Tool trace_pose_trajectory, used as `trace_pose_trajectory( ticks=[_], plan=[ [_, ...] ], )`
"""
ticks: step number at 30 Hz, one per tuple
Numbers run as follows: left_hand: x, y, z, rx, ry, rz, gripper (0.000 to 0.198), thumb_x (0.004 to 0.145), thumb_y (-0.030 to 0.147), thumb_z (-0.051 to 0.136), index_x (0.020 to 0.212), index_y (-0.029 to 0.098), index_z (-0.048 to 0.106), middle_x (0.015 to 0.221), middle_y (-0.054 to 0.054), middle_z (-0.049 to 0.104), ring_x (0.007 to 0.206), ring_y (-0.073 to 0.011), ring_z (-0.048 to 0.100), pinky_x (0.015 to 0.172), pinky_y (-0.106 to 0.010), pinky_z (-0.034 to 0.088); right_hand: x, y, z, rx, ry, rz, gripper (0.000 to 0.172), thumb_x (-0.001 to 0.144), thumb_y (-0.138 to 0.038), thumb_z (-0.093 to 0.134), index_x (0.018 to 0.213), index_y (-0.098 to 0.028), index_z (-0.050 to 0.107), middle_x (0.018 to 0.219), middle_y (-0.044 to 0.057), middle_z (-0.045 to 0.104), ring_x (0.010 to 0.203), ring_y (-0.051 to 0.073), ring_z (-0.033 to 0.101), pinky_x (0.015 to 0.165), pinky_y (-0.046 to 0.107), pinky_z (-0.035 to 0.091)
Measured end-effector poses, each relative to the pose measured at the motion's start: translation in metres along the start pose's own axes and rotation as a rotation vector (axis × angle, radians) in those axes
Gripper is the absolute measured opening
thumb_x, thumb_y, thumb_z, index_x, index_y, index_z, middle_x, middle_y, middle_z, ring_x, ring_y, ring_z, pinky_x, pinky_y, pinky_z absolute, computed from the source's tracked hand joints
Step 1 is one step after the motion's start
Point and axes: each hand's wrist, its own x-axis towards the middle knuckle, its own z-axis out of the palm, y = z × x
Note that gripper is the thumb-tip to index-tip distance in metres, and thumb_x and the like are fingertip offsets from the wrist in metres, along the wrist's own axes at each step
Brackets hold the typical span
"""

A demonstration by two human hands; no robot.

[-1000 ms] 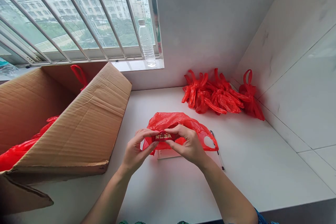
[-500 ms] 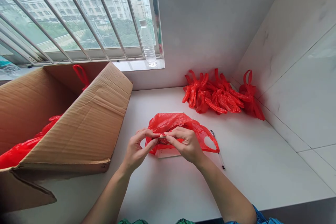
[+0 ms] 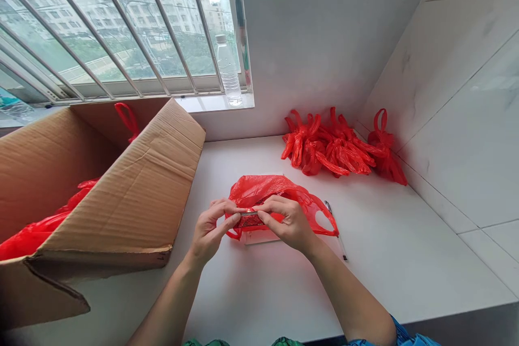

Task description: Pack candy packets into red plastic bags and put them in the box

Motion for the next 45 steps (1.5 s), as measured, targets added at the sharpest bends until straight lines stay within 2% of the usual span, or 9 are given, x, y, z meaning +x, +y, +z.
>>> trace_pose_trajectory(
  ticks=[6, 9, 14, 16, 20, 25, 31, 39, 45],
  plan=[
    [0.000, 0.001, -0.002, 0.140, 0.002, 0.105, 0.022, 0.099, 0.025, 0.051, 0.104, 0.024, 0.073, 0.087, -0.001, 0.071, 0.088, -0.0177, 0.061, 0.092, -0.036, 0.035, 0.002, 0.000, -0.008, 0.006, -0.014, 0.002, 0.015, 0.091, -0.022, 0.062, 0.100, -0.025, 0.074, 0.092, 0.004, 0.071, 0.087, 0.018, 0.066, 0.078, 0.033, 0.054],
    [0.000, 0.002, -0.001, 0.324, 0.072, 0.172, 0.023, 0.097, 0.024, 0.051, 0.108, 0.026, 0.071, 0.109, -0.004, 0.069, 0.110, -0.0217, 0.057, 0.100, -0.040, 0.036, 0.002, -0.002, -0.024, -0.059, -0.077, 0.087, 0.014, 0.090, -0.021, 0.060, 0.096, -0.024, 0.072, 0.093, 0.003, 0.072, 0.087, 0.019, 0.067, 0.079, 0.033, 0.054],
    [0.000, -0.008, 0.012, 0.591, 0.042, 0.118, 0.018, 0.092, 0.036, 0.062, 0.105, 0.030, 0.073, 0.153, -0.007, 0.036, 0.143, -0.0329, 0.033, 0.113, -0.052, 0.033, 0.002, 0.005, -0.039, -0.480, -0.173, 0.290, 0.019, 0.092, -0.021, 0.049, 0.084, -0.023, 0.066, 0.080, 0.000, 0.070, 0.077, 0.018, 0.065, 0.070, 0.029, 0.049],
    [-0.001, -0.018, 0.020, 0.630, 0.052, 0.044, 0.040, 0.089, 0.042, 0.065, 0.127, 0.030, 0.063, 0.157, -0.012, 0.029, 0.144, -0.0353, 0.033, 0.111, -0.053, 0.039, 0.002, 0.014, -0.035, -0.673, -0.115, 0.315, 0.018, 0.093, -0.023, 0.048, 0.088, -0.022, 0.065, 0.084, 0.002, 0.069, 0.078, 0.019, 0.064, 0.070, 0.030, 0.047],
    [-0.003, -0.035, 0.029, 0.630, 0.094, -0.100, 0.089, 0.087, 0.038, 0.068, 0.158, 0.026, 0.015, 0.159, -0.020, 0.021, 0.137, -0.0365, 0.046, 0.091, -0.046, 0.057, 0.003, 0.031, -0.019, -0.980, 0.010, 0.268, 0.023, 0.097, -0.032, 0.048, 0.105, -0.019, 0.067, 0.098, 0.010, 0.068, 0.088, 0.025, 0.065, 0.074, 0.033, 0.047],
    [-0.003, -0.038, 0.030, 0.607, 0.106, -0.107, 0.091, 0.091, 0.027, 0.061, 0.159, 0.030, 0.000, 0.158, -0.018, 0.027, 0.129, -0.0327, 0.055, 0.082, -0.039, 0.061, 0.007, 0.040, -0.003, -0.924, -0.055, 0.137, 0.027, 0.099, -0.024, 0.046, 0.116, -0.021, 0.066, 0.108, 0.008, 0.070, 0.097, 0.023, 0.065, 0.084, 0.032, 0.049],
    [-0.001, -0.030, 0.031, 0.569, 0.199, -0.037, 0.088, 0.092, 0.030, 0.060, 0.159, 0.026, 0.004, 0.157, -0.018, 0.028, 0.141, -0.0321, 0.043, 0.094, -0.040, 0.058, 0.024, 0.053, 0.011, -1.024, -0.176, 0.228, 0.048, 0.091, -0.016, 0.056, 0.139, -0.021, 0.055, 0.130, 0.012, 0.065, 0.113, 0.029, 0.061, 0.095, 0.040, 0.047],
    [0.000, -0.020, 0.027, 0.519, 0.308, -0.021, 0.084, 0.094, 0.034, 0.059, 0.159, 0.025, 0.008, 0.159, -0.017, 0.025, 0.145, -0.0308, 0.037, 0.105, -0.043, 0.051, 0.021, 0.040, 0.009, -0.868, -0.108, 0.335, 0.033, 0.102, -0.031, 0.042, 0.124, -0.026, 0.066, 0.099, 0.005, 0.077, 0.086, 0.022, 0.072, 0.074, 0.030, 0.053],
    [-0.001, -0.018, 0.024, 0.496, 0.297, 0.000, 0.066, 0.097, 0.032, 0.053, 0.156, 0.025, 0.023, 0.161, -0.015, 0.020, 0.147, -0.0285, 0.031, 0.113, -0.046, 0.042, 0.012, 0.011, -0.003, 0.198, -0.076, 0.405, 0.036, 0.094, -0.052, 0.057, 0.108, -0.023, 0.073, 0.096, 0.002, 0.074, 0.086, 0.018, 0.068, 0.079, 0.030, 0.053]
  ],
)
